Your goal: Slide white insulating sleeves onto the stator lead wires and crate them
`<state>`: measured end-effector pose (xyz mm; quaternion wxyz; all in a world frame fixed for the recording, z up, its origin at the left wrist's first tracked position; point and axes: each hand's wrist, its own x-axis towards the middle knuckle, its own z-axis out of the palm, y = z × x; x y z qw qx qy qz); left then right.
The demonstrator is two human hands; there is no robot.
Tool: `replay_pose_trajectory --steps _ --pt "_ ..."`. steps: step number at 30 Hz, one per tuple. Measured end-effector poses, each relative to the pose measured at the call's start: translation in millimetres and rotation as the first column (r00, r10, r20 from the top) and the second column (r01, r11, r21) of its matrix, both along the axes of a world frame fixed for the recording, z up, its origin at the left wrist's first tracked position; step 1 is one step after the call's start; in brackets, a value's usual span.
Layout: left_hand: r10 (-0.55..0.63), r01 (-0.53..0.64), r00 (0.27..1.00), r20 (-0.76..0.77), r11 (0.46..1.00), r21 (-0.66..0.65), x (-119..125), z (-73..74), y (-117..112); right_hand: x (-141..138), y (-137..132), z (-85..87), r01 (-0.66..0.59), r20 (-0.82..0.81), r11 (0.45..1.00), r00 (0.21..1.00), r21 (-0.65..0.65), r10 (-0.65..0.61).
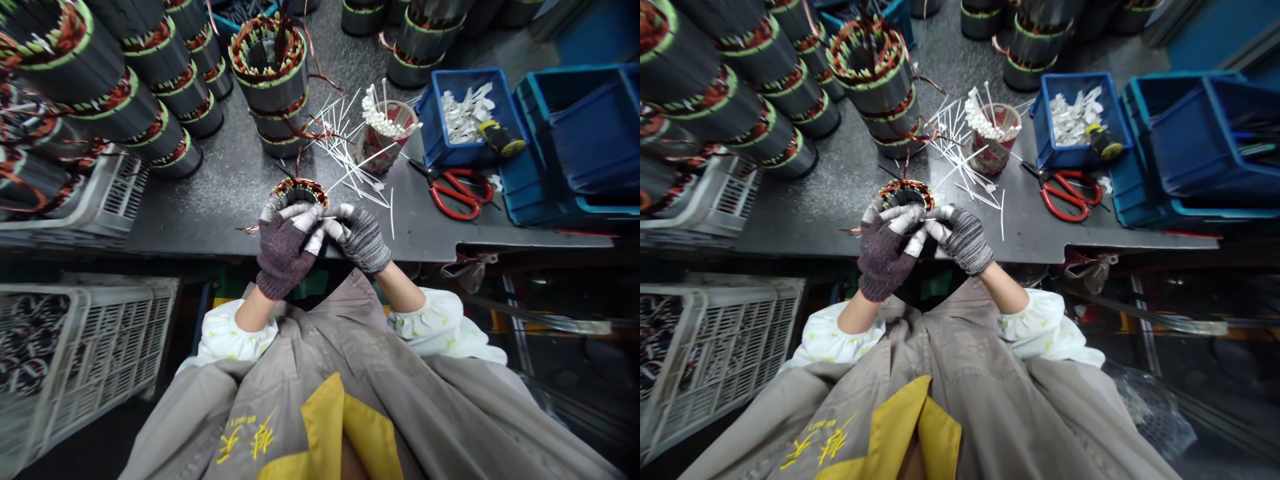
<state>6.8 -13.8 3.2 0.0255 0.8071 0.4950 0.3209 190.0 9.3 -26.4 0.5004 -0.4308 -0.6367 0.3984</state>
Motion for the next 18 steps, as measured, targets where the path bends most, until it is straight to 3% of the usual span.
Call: replay_pose_trajectory --steps 3,7,9,11,13,14,16,17,18 --pt "-0.04 0.04 0.999 0.036 0.999 -0.002 -1 -1.1 -1 9 2 5.8 -0.073 0.205 0.988 0.978 0.134 0.044" --pt "-0.009 0.008 0.999 0.053 1.0 0.022 3 -4.6 1 9 -3 29.7 -0.073 0.355 0.987 0.935 0.14 0.019" --pt "0.061 -0.062 0.997 0.043 0.998 0.01 5 -4.4 2 10 -4 44.6 -0.007 0.276 0.982 0.96 0.188 -0.046" --pt "0.106 -0.107 0.994 0.037 0.994 0.011 7 -3.0 2 16 -3 57.5 0.138 0.06 0.956 0.986 0.259 -0.158" --pt "0.111 -0.111 0.993 0.033 0.994 0.019 7 -1.4 2 26 2 65.4 0.286 -0.177 0.924 0.953 0.255 -0.246" --pt "0.106 -0.106 0.994 0.027 0.994 0.018 6 -0.8 2 31 4 66.9 0.286 -0.207 0.93 0.948 0.232 -0.24" --pt "0.102 -0.102 0.995 0.011 0.995 0.009 5 -0.6 1 39 8 65.2 0.097 -0.02 0.981 0.995 0.168 -0.095" --pt "0.1 -0.1 0.995 0.002 0.995 0.003 5 -1.3 0 40 8 62.6 -0.048 0.167 0.993 0.985 0.105 0.03" --pt "0.099 -0.099 0.995 -0.004 0.995 -0.001 5 -2.6 0 39 8 59.5 -0.175 0.342 0.984 0.927 0.032 0.154"
